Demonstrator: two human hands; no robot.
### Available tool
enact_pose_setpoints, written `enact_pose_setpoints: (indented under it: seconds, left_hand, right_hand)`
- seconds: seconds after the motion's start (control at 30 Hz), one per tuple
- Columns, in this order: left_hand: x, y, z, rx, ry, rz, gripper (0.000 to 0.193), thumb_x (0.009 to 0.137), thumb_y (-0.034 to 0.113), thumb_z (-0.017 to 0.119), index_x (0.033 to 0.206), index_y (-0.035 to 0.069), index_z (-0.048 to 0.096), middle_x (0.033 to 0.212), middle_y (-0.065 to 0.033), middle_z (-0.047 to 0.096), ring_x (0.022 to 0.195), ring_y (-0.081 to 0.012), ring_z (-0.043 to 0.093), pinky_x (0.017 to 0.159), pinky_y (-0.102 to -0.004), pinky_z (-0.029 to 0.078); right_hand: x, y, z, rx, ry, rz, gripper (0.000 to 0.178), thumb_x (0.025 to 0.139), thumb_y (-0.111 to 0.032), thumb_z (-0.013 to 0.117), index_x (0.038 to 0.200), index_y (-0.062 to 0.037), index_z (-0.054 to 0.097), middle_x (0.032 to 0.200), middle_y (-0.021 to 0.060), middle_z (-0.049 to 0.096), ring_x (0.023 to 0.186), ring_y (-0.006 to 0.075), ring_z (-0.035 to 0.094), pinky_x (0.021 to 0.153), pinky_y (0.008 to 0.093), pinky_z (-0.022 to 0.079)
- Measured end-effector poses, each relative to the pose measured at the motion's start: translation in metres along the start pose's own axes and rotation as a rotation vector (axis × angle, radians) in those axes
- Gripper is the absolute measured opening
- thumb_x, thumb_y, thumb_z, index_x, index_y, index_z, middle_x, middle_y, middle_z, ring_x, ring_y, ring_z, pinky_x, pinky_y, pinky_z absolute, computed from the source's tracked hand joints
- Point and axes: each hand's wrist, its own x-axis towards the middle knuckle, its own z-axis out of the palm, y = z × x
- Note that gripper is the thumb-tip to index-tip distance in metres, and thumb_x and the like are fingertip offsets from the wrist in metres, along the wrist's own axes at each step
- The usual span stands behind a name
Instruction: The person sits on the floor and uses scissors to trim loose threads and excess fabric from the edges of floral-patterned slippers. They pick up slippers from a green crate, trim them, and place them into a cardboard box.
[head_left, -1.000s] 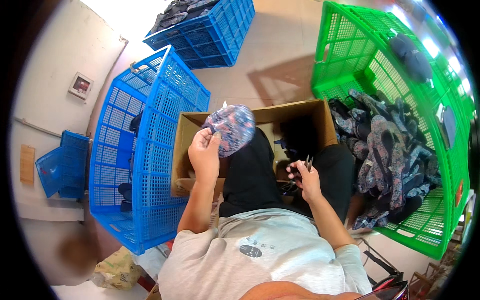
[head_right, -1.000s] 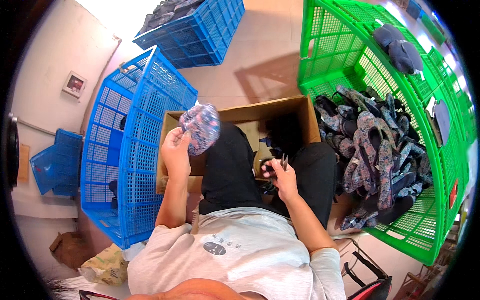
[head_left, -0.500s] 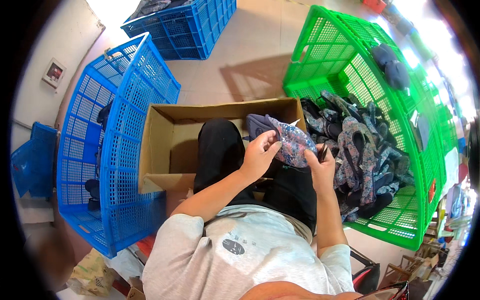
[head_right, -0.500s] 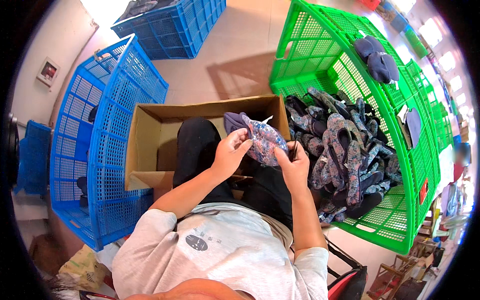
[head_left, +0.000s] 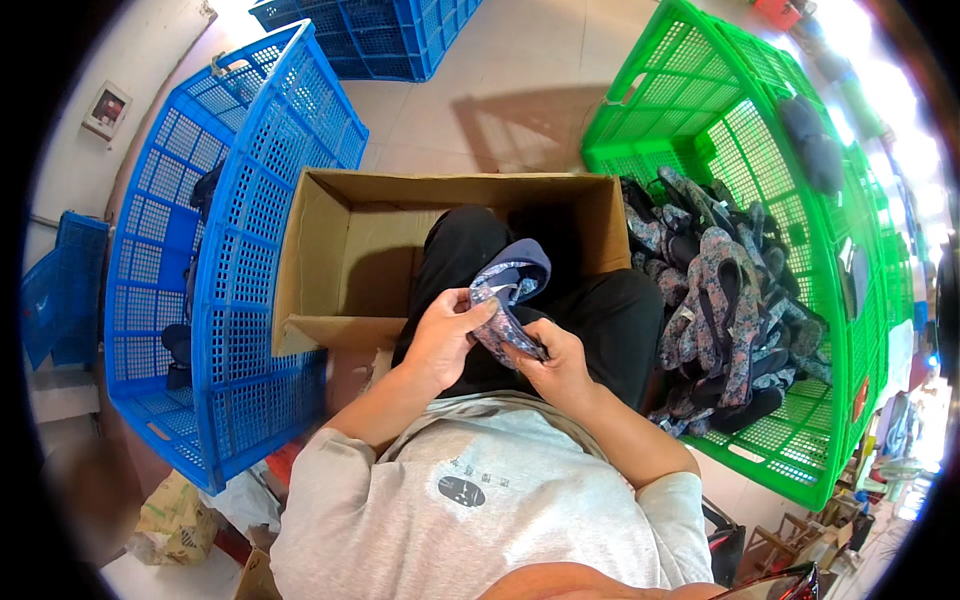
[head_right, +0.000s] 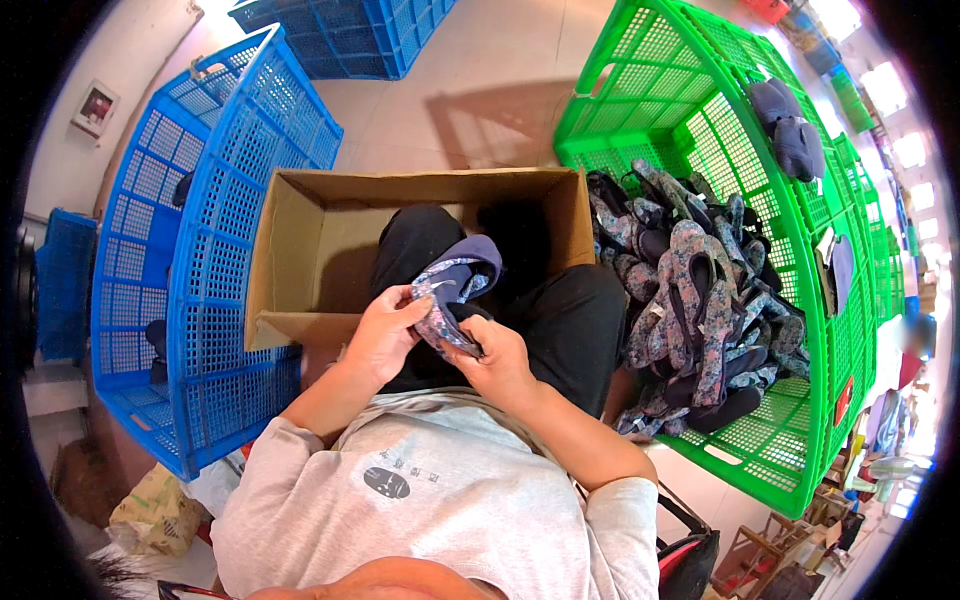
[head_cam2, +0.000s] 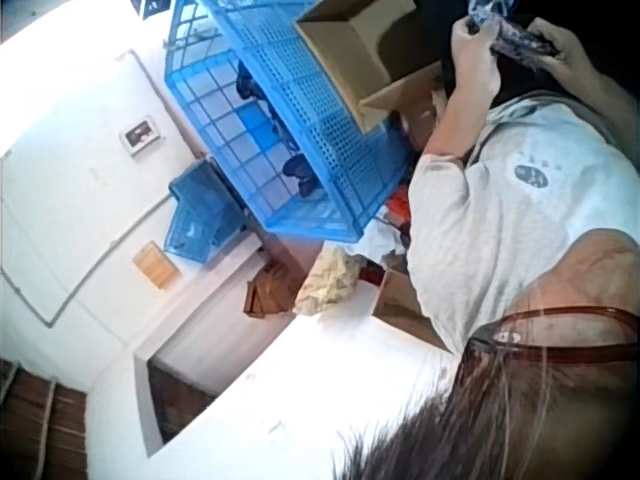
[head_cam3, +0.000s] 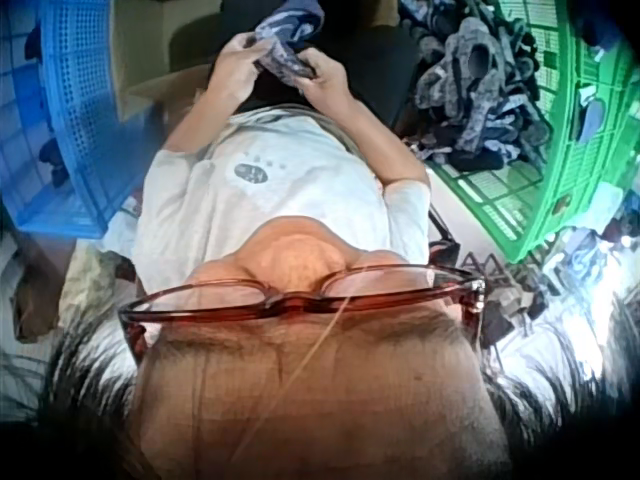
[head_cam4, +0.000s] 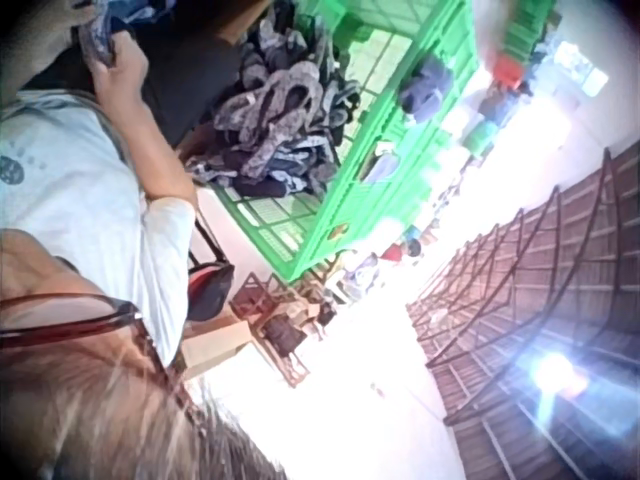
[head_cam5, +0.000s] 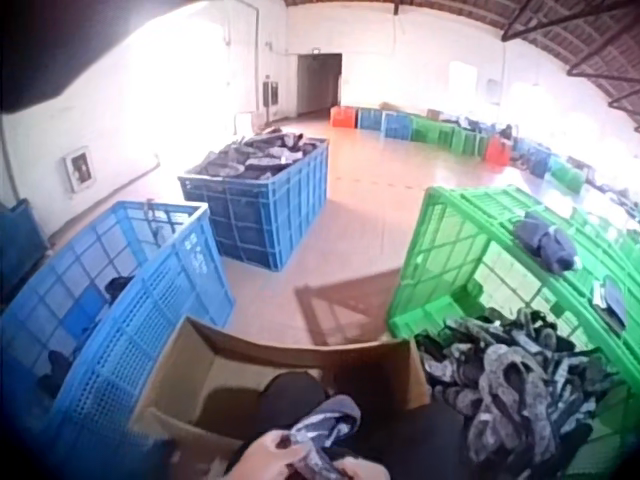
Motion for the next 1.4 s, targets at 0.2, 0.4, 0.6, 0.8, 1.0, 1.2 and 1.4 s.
enact_pose_setpoints:
  seconds: [0.2,0.4,0.6,0.8,1.0,1.2,1.4]
  left_hand:
    - [0.008,0.008,-0.022,-0.009,0.061,0.067,0.029,0.087,0.003,0.072,0.108,0.0,0.052,0.096,-0.0062,0.06,0.085,-0.0151,0.061,0.075,-0.0282,0.051]
    - [0.013,0.011,-0.022,0.15,0.109,0.148,0.02,0.088,0.002,0.069,0.102,0.003,0.054,0.092,-0.0048,0.061,0.083,-0.0142,0.062,0.075,-0.0288,0.052]
    - [0.016,0.002,-0.021,0.005,0.06,0.187,0.023,0.089,0.005,0.068,0.107,0.004,0.053,0.093,-0.0049,0.062,0.082,-0.0139,0.062,0.074,-0.0278,0.052]
    - [0.013,0.008,-0.024,-0.101,0.083,0.082,0.029,0.089,0.006,0.068,0.114,0.002,0.053,0.099,-0.0069,0.058,0.087,-0.0146,0.063,0.075,-0.0277,0.055]
    - [0.003,0.018,-0.006,-0.123,0.108,0.02,0.029,0.09,0.007,0.068,0.114,0.003,0.053,0.099,-0.0076,0.058,0.085,-0.0151,0.064,0.074,-0.0295,0.057]
    - [-0.003,0.016,-0.005,-0.169,0.088,0.013,0.026,0.089,0.007,0.068,0.111,0.004,0.054,0.097,-0.0074,0.06,0.084,-0.0157,0.065,0.074,-0.0296,0.057]
    - [0.001,0.009,-0.022,-0.231,0.113,0.033,0.024,0.089,0.006,0.067,0.11,0.005,0.054,0.097,-0.0069,0.061,0.084,-0.0158,0.065,0.075,-0.0297,0.057]
  right_hand:
    - [0.014,0.003,0.022,0.11,-0.073,0.124,0.015,0.087,-0.01,0.071,0.087,-0.0024,0.057,0.071,0.0139,0.058,0.061,0.0185,0.053,0.059,0.0315,0.046]
    - [0.015,0.006,0.033,0.089,-0.019,0.138,0.018,0.086,-0.014,0.072,0.087,-0.0036,0.057,0.072,0.0149,0.059,0.06,0.0211,0.056,0.058,0.0328,0.046]
    - [0.01,0.004,0.031,0.022,0.007,0.161,0.023,0.082,-0.015,0.076,0.092,-0.003,0.059,0.078,0.0144,0.063,0.067,0.0233,0.064,0.062,0.0327,0.049]
    - [-0.008,0.032,-0.001,0.603,-0.08,0.157,0.035,0.089,-0.011,0.07,0.122,-0.0019,0.06,0.107,0.006,0.066,0.087,0.015,0.067,0.076,0.0272,0.052]
    - [0.003,0.088,-0.005,0.129,0.181,0.223,0.035,0.096,-0.017,0.063,0.129,-0.0031,0.061,0.103,0.0077,0.073,0.083,0.0141,0.068,0.074,0.0276,0.053]
    - [0.029,0.073,0.004,-0.242,0.077,0.326,0.028,0.095,-0.024,0.064,0.115,-0.0051,0.066,0.091,0.0138,0.072,0.076,0.0196,0.07,0.066,0.0304,0.052]
    - [0.027,0.091,0.013,0.411,0.12,0.415,0.01,0.093,-0.011,0.066,0.095,-0.0024,0.061,0.077,0.0042,0.065,0.066,0.0095,0.06,0.059,0.0253,0.047]
